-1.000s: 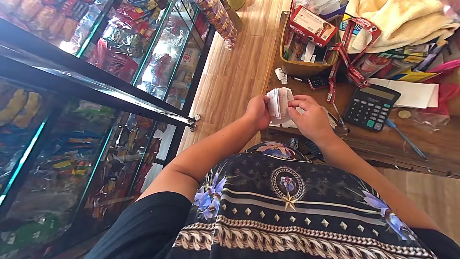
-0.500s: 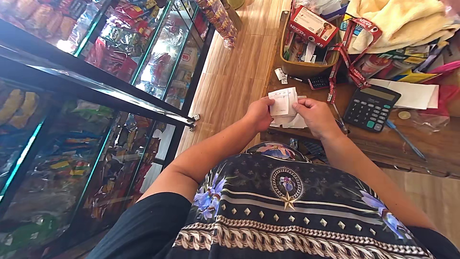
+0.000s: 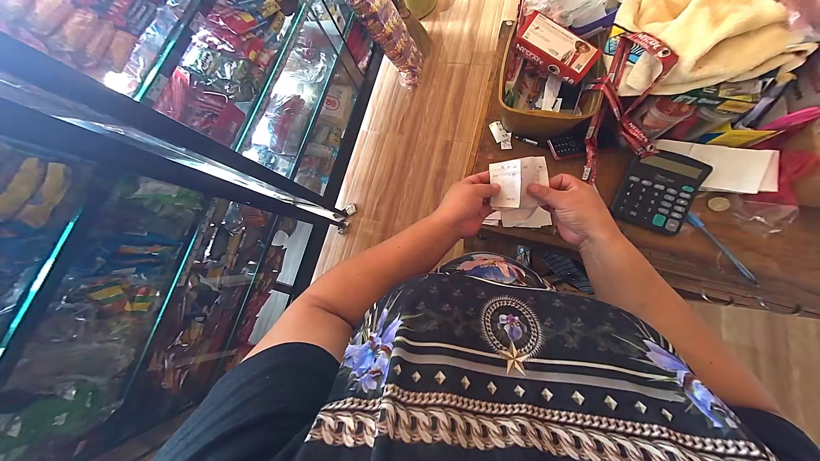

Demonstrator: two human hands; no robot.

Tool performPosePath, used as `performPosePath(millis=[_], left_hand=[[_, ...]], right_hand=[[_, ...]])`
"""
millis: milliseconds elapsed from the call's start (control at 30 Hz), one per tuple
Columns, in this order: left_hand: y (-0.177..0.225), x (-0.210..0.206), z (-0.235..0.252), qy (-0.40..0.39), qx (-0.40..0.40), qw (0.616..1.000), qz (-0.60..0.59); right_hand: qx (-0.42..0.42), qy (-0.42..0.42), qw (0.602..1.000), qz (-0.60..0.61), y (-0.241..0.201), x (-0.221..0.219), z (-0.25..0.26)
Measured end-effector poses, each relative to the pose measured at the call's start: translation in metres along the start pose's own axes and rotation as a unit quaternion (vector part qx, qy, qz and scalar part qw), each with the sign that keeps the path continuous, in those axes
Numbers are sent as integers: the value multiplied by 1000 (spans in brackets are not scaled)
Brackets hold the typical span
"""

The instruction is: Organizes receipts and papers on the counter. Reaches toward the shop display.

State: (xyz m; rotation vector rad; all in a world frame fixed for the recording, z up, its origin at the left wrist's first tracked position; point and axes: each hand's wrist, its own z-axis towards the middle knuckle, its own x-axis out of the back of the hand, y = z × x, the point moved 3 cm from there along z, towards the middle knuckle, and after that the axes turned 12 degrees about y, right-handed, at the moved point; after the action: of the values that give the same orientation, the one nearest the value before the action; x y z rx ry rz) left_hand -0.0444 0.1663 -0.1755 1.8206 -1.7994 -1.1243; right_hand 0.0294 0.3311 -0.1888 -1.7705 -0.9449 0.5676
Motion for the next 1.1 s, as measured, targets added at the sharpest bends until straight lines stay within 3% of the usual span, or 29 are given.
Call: performPosePath(millis=[367, 700, 867, 1000, 1100], left_hand=[[0, 2, 1, -42, 59, 996, -50], [2, 11, 10, -26, 53, 996, -73], [10, 34, 22, 87, -3, 991, -97], [19, 61, 29, 152, -33, 980, -124], [20, 69, 28, 160, -34, 977, -134]], right_hand=[[-106, -88, 963, 231, -6, -2, -11], [-62, -25, 981, 183, -1, 13, -1], [13, 93, 994, -59, 26, 32, 16], [-20, 84, 979, -187, 54, 34, 25], [-11, 75, 962, -261, 64, 32, 32]])
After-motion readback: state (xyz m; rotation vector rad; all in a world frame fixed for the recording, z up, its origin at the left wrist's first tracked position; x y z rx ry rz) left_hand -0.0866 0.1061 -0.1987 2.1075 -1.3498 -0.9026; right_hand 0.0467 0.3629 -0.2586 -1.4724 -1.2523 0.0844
